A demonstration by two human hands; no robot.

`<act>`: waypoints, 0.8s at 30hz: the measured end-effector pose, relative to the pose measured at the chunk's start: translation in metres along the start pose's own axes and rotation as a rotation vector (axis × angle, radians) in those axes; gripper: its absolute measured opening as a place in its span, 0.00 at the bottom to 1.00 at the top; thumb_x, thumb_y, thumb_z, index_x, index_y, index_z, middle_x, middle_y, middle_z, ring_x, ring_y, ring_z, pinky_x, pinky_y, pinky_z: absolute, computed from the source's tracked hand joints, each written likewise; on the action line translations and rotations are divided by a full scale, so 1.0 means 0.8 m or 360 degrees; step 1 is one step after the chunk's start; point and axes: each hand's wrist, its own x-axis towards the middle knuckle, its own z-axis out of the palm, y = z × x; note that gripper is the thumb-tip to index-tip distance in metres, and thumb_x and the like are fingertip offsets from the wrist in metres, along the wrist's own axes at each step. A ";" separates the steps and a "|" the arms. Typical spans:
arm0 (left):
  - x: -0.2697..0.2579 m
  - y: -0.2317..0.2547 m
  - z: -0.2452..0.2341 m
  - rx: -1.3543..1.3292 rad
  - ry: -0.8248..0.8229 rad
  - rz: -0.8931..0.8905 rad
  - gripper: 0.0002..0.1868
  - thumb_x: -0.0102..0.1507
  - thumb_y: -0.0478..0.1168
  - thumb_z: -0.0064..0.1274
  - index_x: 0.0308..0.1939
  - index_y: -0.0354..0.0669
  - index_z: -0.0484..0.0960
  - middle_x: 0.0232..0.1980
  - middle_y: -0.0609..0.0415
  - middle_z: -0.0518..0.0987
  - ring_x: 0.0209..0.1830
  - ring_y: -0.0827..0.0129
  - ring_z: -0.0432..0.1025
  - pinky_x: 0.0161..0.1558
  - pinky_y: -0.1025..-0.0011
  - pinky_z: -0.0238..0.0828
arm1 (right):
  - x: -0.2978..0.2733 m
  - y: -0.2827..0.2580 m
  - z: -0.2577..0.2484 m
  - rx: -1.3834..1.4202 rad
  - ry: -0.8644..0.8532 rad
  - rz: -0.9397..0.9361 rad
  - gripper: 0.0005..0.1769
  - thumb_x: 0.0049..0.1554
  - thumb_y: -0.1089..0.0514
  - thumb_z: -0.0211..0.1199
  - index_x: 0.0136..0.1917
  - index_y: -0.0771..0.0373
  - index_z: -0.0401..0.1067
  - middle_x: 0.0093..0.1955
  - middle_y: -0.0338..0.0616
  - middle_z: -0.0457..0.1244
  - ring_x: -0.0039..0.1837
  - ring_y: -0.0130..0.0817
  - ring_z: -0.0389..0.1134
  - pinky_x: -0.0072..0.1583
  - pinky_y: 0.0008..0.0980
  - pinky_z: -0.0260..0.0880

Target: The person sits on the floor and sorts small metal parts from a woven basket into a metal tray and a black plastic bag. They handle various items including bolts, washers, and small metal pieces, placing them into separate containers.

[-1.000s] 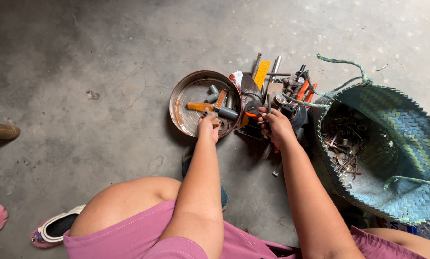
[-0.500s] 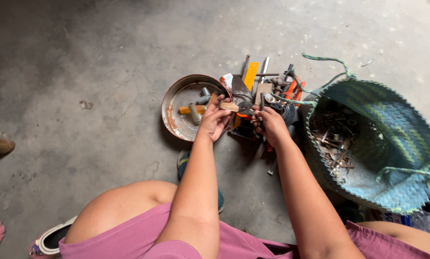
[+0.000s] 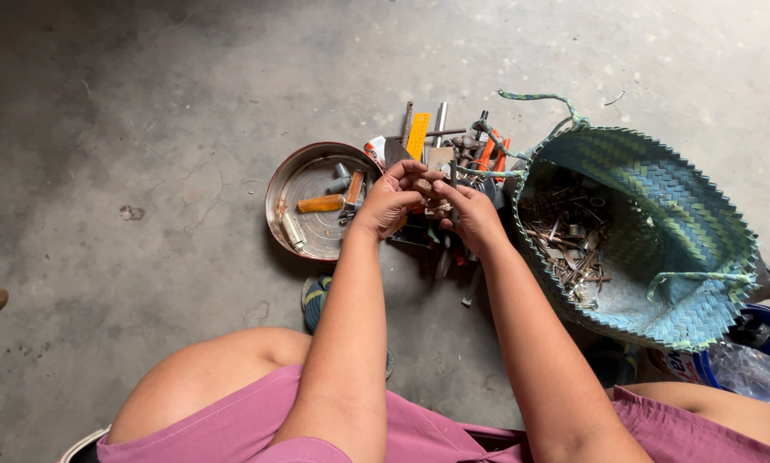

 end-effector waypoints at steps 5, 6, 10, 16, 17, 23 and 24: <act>0.002 -0.004 0.004 0.0016 0.0034 -0.0044 0.25 0.59 0.19 0.47 0.59 0.40 0.72 0.61 0.45 0.80 0.58 0.64 0.77 0.51 0.71 0.75 | 0.006 0.008 -0.020 -0.0089 0.0024 -0.0065 0.20 0.56 0.44 0.70 0.52 0.61 0.77 0.45 0.35 0.70 0.43 0.20 0.66 0.43 0.23 0.63; 0.002 -0.004 0.006 0.0026 0.0043 -0.0054 0.25 0.59 0.19 0.47 0.59 0.41 0.72 0.60 0.45 0.80 0.57 0.64 0.77 0.50 0.71 0.75 | 0.009 0.010 -0.023 -0.0072 -0.0017 -0.0105 0.20 0.57 0.45 0.71 0.52 0.62 0.78 0.44 0.36 0.70 0.42 0.22 0.65 0.42 0.24 0.62; 0.008 -0.003 0.019 -0.0045 0.0033 -0.0024 0.27 0.57 0.19 0.45 0.59 0.41 0.71 0.61 0.45 0.80 0.57 0.64 0.77 0.52 0.72 0.77 | 0.010 0.014 -0.024 0.0039 -0.0003 -0.0221 0.17 0.61 0.47 0.71 0.52 0.61 0.76 0.46 0.35 0.68 0.44 0.22 0.64 0.43 0.26 0.61; 0.045 0.002 0.084 0.0196 -0.0083 0.0067 0.28 0.59 0.19 0.47 0.62 0.39 0.72 0.62 0.46 0.80 0.59 0.64 0.76 0.56 0.69 0.77 | -0.009 -0.016 -0.042 0.0672 0.0104 -0.0124 0.21 0.59 0.40 0.57 0.56 0.56 0.74 0.48 0.42 0.71 0.47 0.32 0.73 0.47 0.35 0.74; 0.052 -0.002 0.102 0.0244 -0.0168 0.0110 0.27 0.60 0.19 0.48 0.63 0.37 0.73 0.62 0.47 0.80 0.60 0.65 0.76 0.57 0.69 0.76 | -0.013 -0.021 -0.053 0.0761 0.0043 -0.0197 0.20 0.60 0.41 0.58 0.56 0.56 0.73 0.50 0.41 0.71 0.49 0.32 0.73 0.50 0.36 0.74; 0.080 -0.032 0.216 0.0951 -0.0273 0.0389 0.31 0.63 0.24 0.53 0.71 0.42 0.71 0.70 0.50 0.74 0.70 0.65 0.67 0.65 0.64 0.70 | -0.045 -0.054 -0.157 0.1101 0.0160 -0.0545 0.15 0.62 0.51 0.62 0.59 0.59 0.74 0.56 0.42 0.71 0.58 0.35 0.72 0.59 0.37 0.75; 0.079 -0.044 0.234 0.1097 -0.0219 0.0446 0.34 0.62 0.26 0.53 0.73 0.44 0.68 0.72 0.51 0.71 0.73 0.65 0.64 0.65 0.64 0.67 | -0.054 -0.059 -0.179 0.1134 0.0167 -0.0622 0.14 0.62 0.52 0.63 0.57 0.61 0.74 0.55 0.45 0.71 0.57 0.36 0.72 0.59 0.37 0.75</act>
